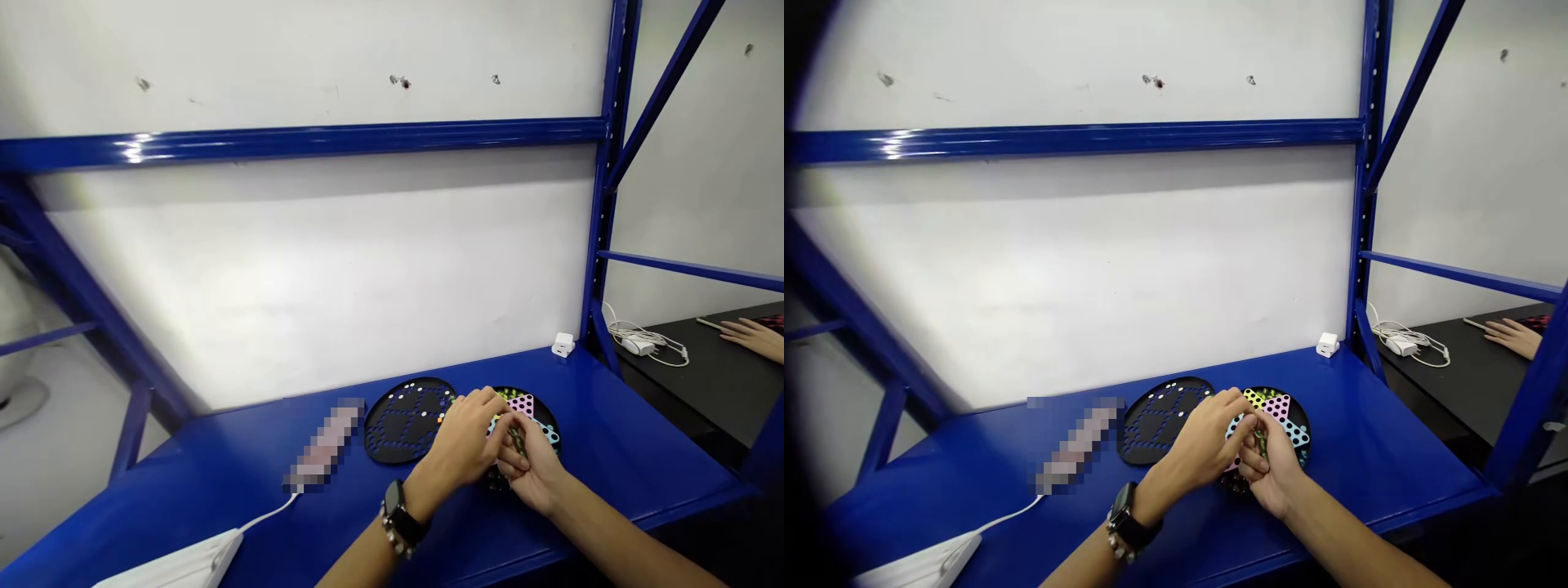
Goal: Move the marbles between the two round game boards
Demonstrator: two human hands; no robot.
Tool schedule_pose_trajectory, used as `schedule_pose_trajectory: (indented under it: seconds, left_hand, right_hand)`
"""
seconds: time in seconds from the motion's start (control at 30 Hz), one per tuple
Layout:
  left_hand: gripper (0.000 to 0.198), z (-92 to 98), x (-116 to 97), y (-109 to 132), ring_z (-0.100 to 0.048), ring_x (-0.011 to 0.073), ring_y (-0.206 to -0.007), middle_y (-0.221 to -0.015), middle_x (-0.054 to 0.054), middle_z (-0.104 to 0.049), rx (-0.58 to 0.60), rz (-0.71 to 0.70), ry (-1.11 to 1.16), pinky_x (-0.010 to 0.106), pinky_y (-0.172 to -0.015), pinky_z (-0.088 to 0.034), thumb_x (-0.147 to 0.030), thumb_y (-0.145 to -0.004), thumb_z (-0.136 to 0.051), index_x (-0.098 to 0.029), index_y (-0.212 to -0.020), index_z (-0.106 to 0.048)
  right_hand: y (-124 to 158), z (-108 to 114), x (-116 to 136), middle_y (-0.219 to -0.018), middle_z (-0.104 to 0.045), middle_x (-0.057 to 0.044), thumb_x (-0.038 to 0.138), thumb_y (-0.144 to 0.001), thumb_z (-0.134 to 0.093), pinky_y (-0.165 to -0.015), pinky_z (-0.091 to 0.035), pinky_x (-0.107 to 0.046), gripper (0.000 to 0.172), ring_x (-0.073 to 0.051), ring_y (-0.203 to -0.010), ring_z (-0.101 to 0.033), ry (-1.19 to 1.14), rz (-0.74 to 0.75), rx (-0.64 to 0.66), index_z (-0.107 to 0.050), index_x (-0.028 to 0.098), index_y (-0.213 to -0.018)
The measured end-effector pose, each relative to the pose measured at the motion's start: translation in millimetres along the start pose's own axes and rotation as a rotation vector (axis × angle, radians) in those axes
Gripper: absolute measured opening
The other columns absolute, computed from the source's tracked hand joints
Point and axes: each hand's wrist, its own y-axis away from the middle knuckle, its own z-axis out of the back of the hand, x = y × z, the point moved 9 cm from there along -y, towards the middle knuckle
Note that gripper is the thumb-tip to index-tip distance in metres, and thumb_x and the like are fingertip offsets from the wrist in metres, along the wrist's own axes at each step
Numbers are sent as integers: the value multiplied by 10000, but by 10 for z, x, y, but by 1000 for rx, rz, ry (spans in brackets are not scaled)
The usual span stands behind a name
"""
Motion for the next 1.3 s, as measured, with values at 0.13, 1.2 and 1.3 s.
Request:
schedule_pose_trajectory:
  seconds: [0.13, 1.2, 1.3]
  left_hand:
    - [288, 28, 684, 5, -610, 181, -984, -1076, 34, -643, -4, 167, 63, 314, -885, -470, -281, -983, -334, -241, -1067, -606]
    - [200, -624, 1489, 73, -679, 242, -935, -1029, 126, -685, 317, 392, -287, 314, -761, -483, -242, -963, -446, -160, -1077, -587]
    - [210, -391, 1386, 49, -669, 201, -888, -958, 81, -696, 205, 369, -155, 286, -755, -473, -278, -974, -412, -181, -971, -598]
  right_hand:
    - [67, 66, 157, -390, -307, 105, 384, -919, -514, -362, -97, -208, 395, -39, -304, -130, -172, 43, -74, -343, 211, -608]
    - [-251, -31, 298, -521, -474, 28, 503, -1000, -300, -400, -67, -204, 529, -39, -337, -234, -83, -41, 80, -541, 161, -676]
    - [-281, -23, 244, -520, -475, 33, 510, -996, -304, -396, -62, -197, 522, -36, -331, -225, -60, -65, 78, -539, 165, -682]
